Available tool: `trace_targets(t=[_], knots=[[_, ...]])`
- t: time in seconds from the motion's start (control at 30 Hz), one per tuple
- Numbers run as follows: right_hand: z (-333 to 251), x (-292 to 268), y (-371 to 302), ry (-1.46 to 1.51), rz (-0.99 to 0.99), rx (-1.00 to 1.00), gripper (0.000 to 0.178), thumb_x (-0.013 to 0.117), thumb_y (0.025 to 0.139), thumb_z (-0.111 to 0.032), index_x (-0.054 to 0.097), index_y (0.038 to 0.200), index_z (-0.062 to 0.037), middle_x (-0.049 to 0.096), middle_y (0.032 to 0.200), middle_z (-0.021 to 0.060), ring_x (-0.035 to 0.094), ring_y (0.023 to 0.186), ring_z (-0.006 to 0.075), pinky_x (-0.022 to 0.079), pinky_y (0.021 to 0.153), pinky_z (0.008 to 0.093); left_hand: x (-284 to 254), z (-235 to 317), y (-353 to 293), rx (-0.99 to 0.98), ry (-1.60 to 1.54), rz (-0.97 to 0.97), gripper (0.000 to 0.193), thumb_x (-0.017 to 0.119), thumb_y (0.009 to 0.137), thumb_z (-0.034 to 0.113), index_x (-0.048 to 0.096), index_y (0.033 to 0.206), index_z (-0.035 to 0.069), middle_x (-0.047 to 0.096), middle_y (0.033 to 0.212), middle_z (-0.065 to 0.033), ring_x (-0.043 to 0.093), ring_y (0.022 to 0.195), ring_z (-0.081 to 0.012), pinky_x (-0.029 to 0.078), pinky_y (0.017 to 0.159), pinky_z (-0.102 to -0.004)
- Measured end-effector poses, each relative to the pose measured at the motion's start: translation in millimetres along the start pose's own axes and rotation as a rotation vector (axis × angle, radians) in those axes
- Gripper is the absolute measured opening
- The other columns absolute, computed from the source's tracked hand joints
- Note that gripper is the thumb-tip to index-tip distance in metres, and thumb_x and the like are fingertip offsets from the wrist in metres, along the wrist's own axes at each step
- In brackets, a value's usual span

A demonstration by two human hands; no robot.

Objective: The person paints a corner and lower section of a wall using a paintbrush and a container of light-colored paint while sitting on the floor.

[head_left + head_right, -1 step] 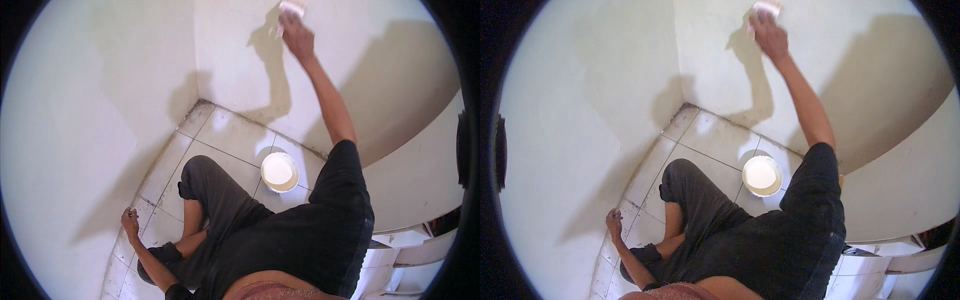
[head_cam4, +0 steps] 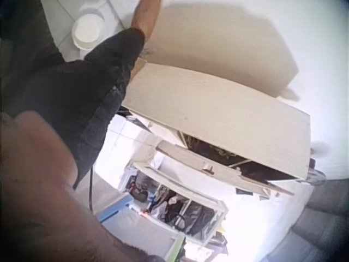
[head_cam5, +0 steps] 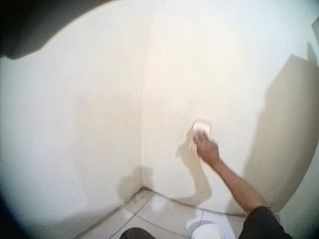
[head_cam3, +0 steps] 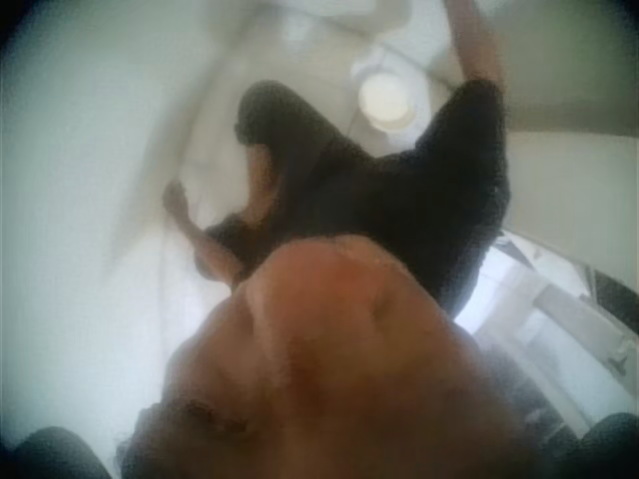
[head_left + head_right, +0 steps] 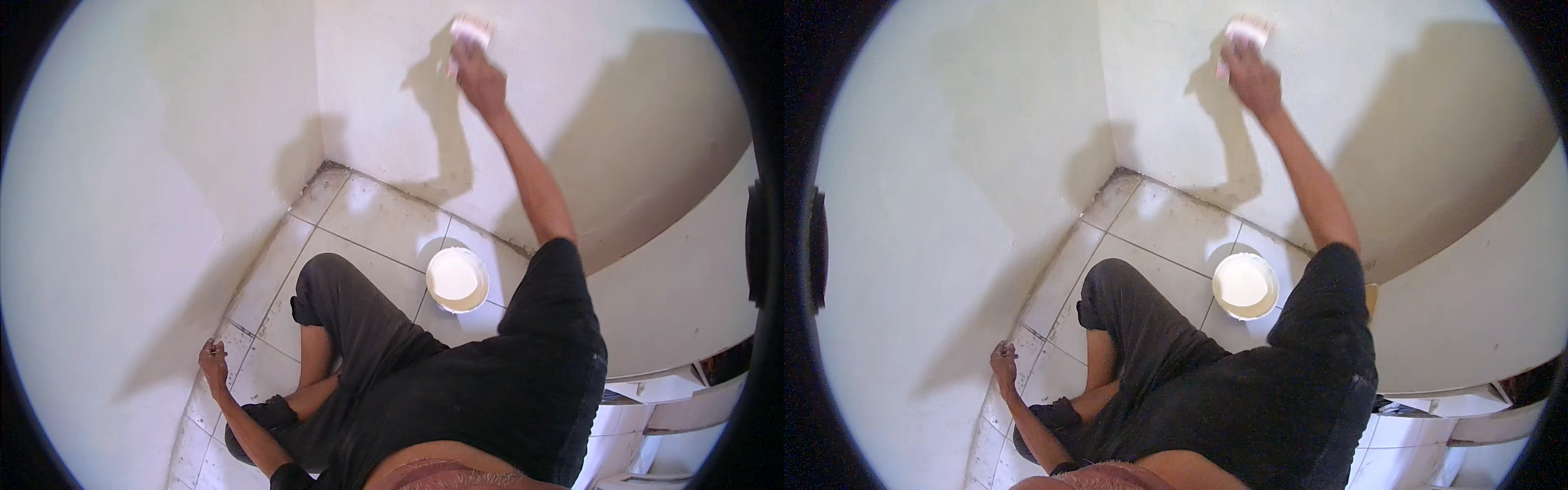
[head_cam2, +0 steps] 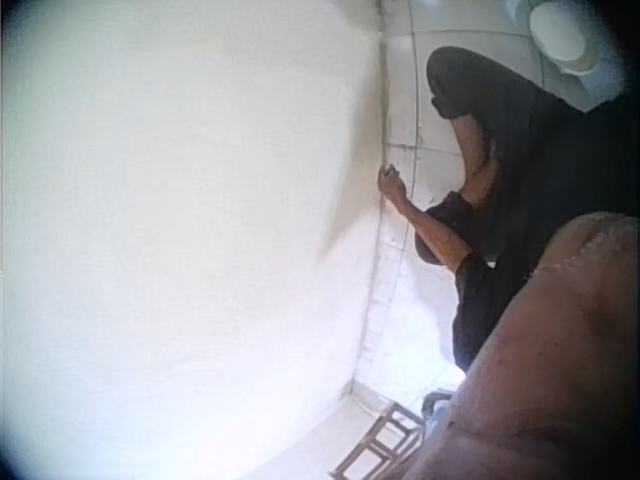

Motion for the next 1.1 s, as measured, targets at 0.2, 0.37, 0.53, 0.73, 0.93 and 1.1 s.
trace_targets(t=[0.2, 0.37, 0.53, 0.73, 0.93, 1.1], knots=[[-90.1, 74.3, -213.6, 0.301, -0.431, 0.038, 0.04, 0.057, 0.08, -0.012, 0.055, 0.12, -0.0145, 0.055, 0.125, 0.0172, 0.061, 0.105, 0.0293, 0.053, 0.058, 0.0365, 22.4, -2.8, 3.5, -0.015, 0.042, -0.073, 0.042, 0.06, 0.086, 0.019, 0.056, 0.117, -0.008, 0.066, 0.084, -0.0185, 0.066, 0.068, -0.0213, 0.051, 0.065, -0.0316], [-93.1, 65.6, -256.6, 0.595, -0.54, 0.463, 0.023, 0.054, 0.085, -0.011, 0.058, 0.107, -0.0142, 0.067, 0.093, 0.0111, 0.065, 0.07, 0.032, 0.052, 0.059, 0.0406, 15.8, -38.9, 2.3, -0.078, -0.06, -0.047, 0.043, 0.06, 0.086, 0.019, 0.056, 0.117, -0.01, 0.065, 0.085, -0.0196, 0.066, 0.069, -0.0211, 0.051, 0.065, -0.0318], [-36.0, -11.0, -268.4, 0.56, -0.466, 0.725, 0.017, 0.055, 0.089, -0.026, 0.058, 0.088, -0.009, 0.062, 0.067, 0.0158, 0.063, 0.061, 0.0341, 0.048, 0.055, 0.0427, 24.5, -44.9, 7.5, -0.042, -0.006, -0.078, 0.043, 0.061, 0.086, 0.02, 0.055, 0.117, -0.01, 0.065, 0.087, -0.019, 0.065, 0.069, -0.0204, 0.051, 0.065, -0.0306], [-21.6, -66.0, -359.5, 0.624, -0.687, 0.933, 0.032, 0.061, 0.084, -0.033, 0.06, 0.092, -0.0028, 0.063, 0.068, 0.0192, 0.064, 0.063, 0.0369, 0.049, 0.062, 0.0457, 34.3, -56.7, 7.9, -0.146, -0.006, -0.141, 0.044, 0.06, 0.087, 0.021, 0.054, 0.12, -0.008, 0.064, 0.088, -0.0134, 0.063, 0.07, -0.0167, 0.048, 0.062, -0.0269], [-33.9, -76.8, -430.7, 0.524, -0.868, 1.037, 0.031, 0.063, 0.083, -0.033, 0.058, 0.091, -0.0042, 0.064, 0.069, 0.0186, 0.064, 0.067, 0.0378, 0.049, 0.063, 0.0469, 34.7, -72.2, 9.2, -0.177, -0.056, -0.153, 0.044, 0.06, 0.088, 0.021, 0.053, 0.122, -0.005, 0.065, 0.089, -0.01, 0.064, 0.072, -0.0167, 0.045, 0.059, -0.0241], [-34.1, -67.6, -465.2, 0.536, -0.898, 1.059, 0.028, 0.063, 0.083, -0.03, 0.055, 0.09, -0.0042, 0.063, 0.069, 0.0189, 0.063, 0.069, 0.0393, 0.049, 0.065, 0.0487, 41.8, -77.7, 10.1, -0.216, -0.089, -0.164, 0.044, 0.059, 0.088, 0.02, 0.051, 0.123, -0.006, 0.065, 0.089, -0.0106, 0.064, 0.072, -0.0179, 0.046, 0.058, -0.025]])
Point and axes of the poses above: each hand's wrist, its own y-axis towards the middle knuckle, its own x-axis out of the palm, z = x × y, the point moved 10 cm from there along y, towards the middle knuckle
